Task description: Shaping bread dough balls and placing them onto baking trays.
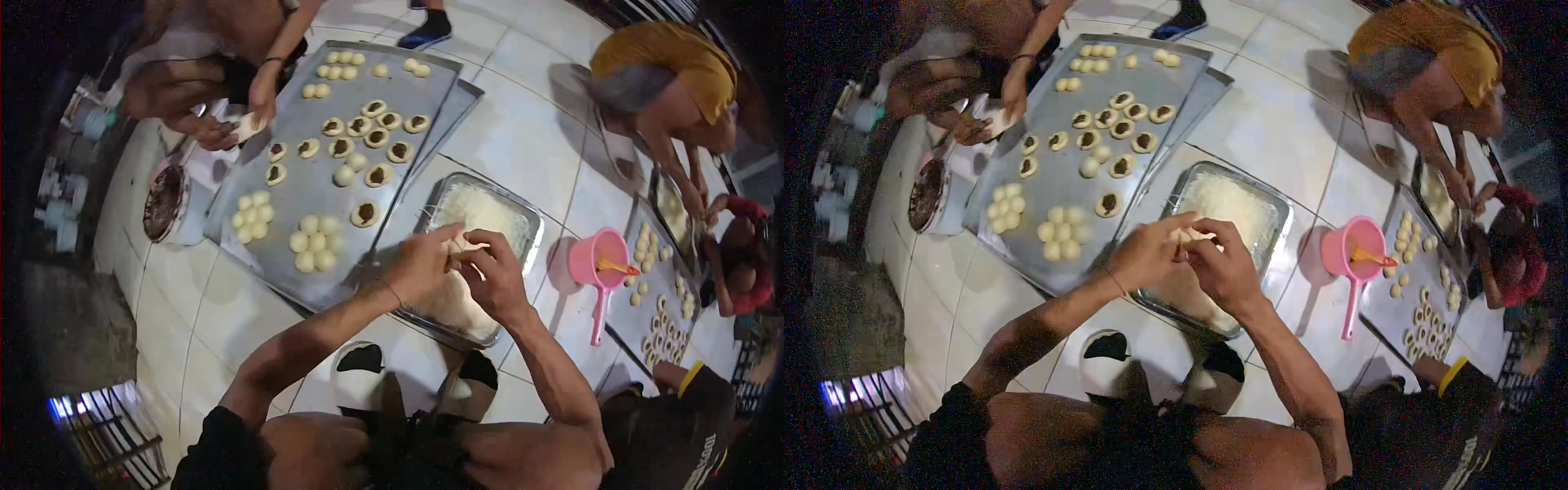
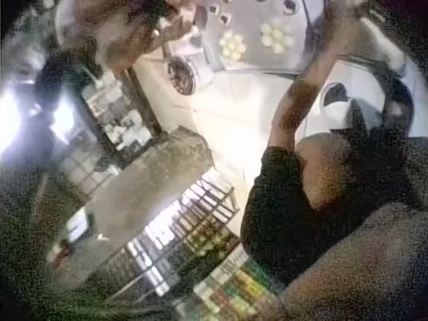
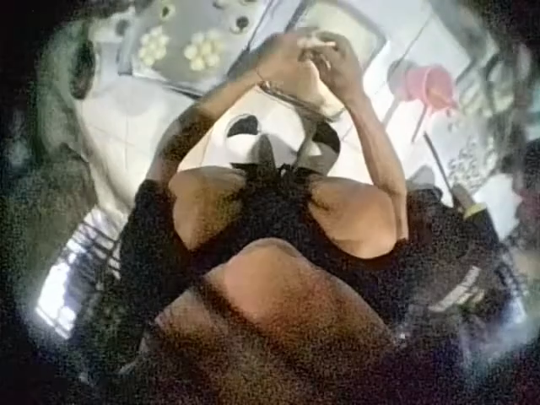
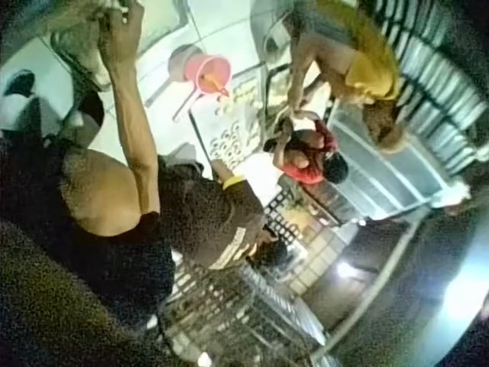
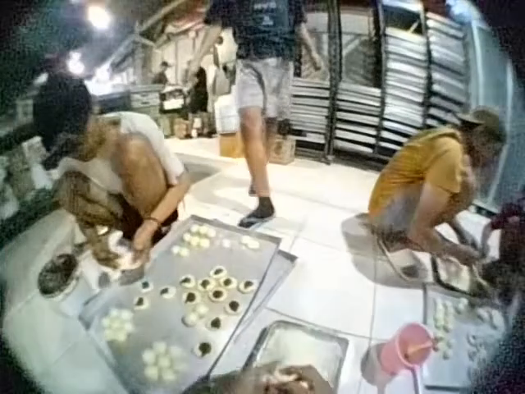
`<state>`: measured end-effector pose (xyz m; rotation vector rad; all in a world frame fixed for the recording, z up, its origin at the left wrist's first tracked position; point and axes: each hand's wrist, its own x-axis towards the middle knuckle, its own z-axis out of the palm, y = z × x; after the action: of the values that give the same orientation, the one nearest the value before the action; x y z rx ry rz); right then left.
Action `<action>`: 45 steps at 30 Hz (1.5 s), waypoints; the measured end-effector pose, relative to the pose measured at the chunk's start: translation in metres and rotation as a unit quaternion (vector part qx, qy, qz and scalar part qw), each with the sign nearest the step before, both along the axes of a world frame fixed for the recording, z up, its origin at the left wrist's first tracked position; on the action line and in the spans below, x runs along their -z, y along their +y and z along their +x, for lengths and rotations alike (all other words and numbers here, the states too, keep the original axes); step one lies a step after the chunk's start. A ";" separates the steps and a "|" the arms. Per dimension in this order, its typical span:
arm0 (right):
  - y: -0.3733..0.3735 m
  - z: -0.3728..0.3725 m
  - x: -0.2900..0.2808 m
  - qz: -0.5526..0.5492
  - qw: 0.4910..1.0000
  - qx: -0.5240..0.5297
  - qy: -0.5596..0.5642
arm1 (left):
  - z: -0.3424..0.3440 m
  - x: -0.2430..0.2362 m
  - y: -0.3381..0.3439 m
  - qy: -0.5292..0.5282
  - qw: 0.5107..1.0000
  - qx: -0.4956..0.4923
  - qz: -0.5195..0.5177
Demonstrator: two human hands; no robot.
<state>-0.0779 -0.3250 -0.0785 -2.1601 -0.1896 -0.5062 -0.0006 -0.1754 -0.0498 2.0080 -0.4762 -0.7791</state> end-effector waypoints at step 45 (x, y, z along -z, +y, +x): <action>0.021 -0.001 -0.060 0.245 0.949 0.037 0.193 | -0.022 -0.002 0.024 0.215 0.894 -0.113 -0.376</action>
<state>-0.0792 -0.3043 -0.0186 -1.7337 0.2169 -0.1390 -0.0223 -0.1515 -0.0480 1.1019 -0.2198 -0.7185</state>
